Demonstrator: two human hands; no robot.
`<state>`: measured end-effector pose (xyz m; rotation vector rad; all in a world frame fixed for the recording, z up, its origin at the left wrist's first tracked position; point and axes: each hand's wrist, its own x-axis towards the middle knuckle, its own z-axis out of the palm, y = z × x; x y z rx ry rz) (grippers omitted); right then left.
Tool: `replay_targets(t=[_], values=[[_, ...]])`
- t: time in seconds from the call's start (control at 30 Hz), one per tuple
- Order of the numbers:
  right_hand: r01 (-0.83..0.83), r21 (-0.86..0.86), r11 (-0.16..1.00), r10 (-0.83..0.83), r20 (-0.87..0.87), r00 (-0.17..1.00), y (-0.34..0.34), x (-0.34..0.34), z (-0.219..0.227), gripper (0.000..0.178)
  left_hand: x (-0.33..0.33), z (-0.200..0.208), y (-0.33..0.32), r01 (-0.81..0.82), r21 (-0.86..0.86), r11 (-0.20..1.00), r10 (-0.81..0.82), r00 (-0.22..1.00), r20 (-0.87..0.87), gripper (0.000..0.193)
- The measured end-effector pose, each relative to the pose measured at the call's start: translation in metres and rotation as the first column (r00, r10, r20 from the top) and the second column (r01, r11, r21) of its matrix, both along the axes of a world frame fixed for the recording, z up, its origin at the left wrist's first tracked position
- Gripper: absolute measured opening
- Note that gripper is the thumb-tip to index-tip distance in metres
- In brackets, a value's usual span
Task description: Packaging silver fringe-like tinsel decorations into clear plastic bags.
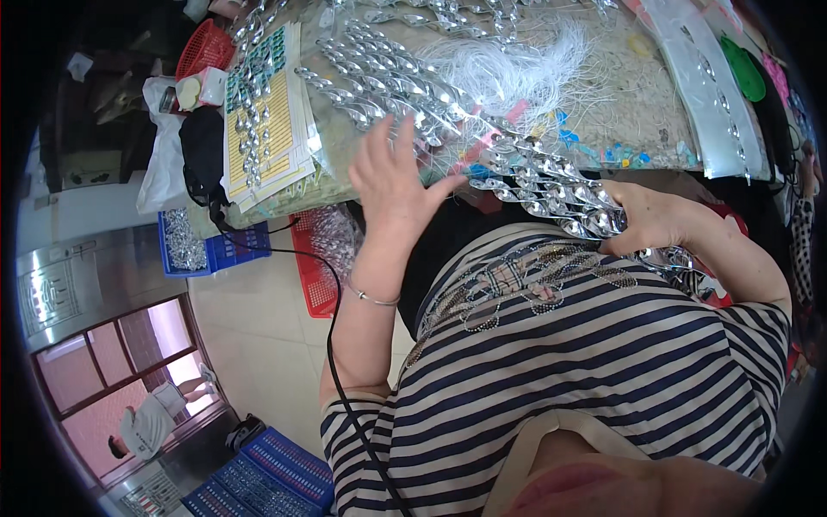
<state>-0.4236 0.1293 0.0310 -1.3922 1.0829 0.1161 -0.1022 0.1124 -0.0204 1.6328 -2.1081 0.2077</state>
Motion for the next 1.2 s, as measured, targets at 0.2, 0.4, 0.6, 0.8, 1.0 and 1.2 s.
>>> replay_targets(t=[0.2, 0.4, 0.6, 0.8, 1.0, 1.2], values=[[0.039, 0.037, 0.999, -0.037, -0.068, 0.997, -0.002, 0.003, 0.007, 0.065, 0.004, -0.011, -0.011, -0.015, -0.045, 0.999, 0.016, 0.999, 0.034, 0.063], [0.026, 0.054, 0.998, -0.025, -0.009, 1.0, -0.001, -0.002, -0.001, 0.067, 0.009, -0.01, -0.004, -0.043, -0.122, 0.992, 0.055, 0.994, 0.092, 0.039], [0.013, 0.056, 0.998, -0.008, -0.077, 0.997, -0.009, 0.004, 0.007, 0.063, 0.013, 0.0, -0.012, 0.003, -0.173, 0.985, -0.01, 0.999, -0.038, 0.01], [-0.084, 0.097, 0.992, 0.087, -0.023, 0.996, -0.027, 0.029, 0.014, 0.064, 0.001, 0.019, -0.02, 0.016, -0.238, 0.971, -0.091, 0.946, -0.31, 0.011], [-0.177, 0.13, 0.975, 0.177, 0.016, 0.984, -0.041, 0.035, 0.004, 0.077, -0.005, 0.023, -0.013, 0.051, -0.286, 0.957, -0.141, 0.943, -0.301, 0.013], [0.011, 0.26, 0.965, -0.04, 0.104, 0.994, -0.046, 0.025, -0.004, 0.064, -0.004, 0.017, -0.002, 0.054, -0.312, 0.949, -0.126, 0.969, -0.214, 0.017]])
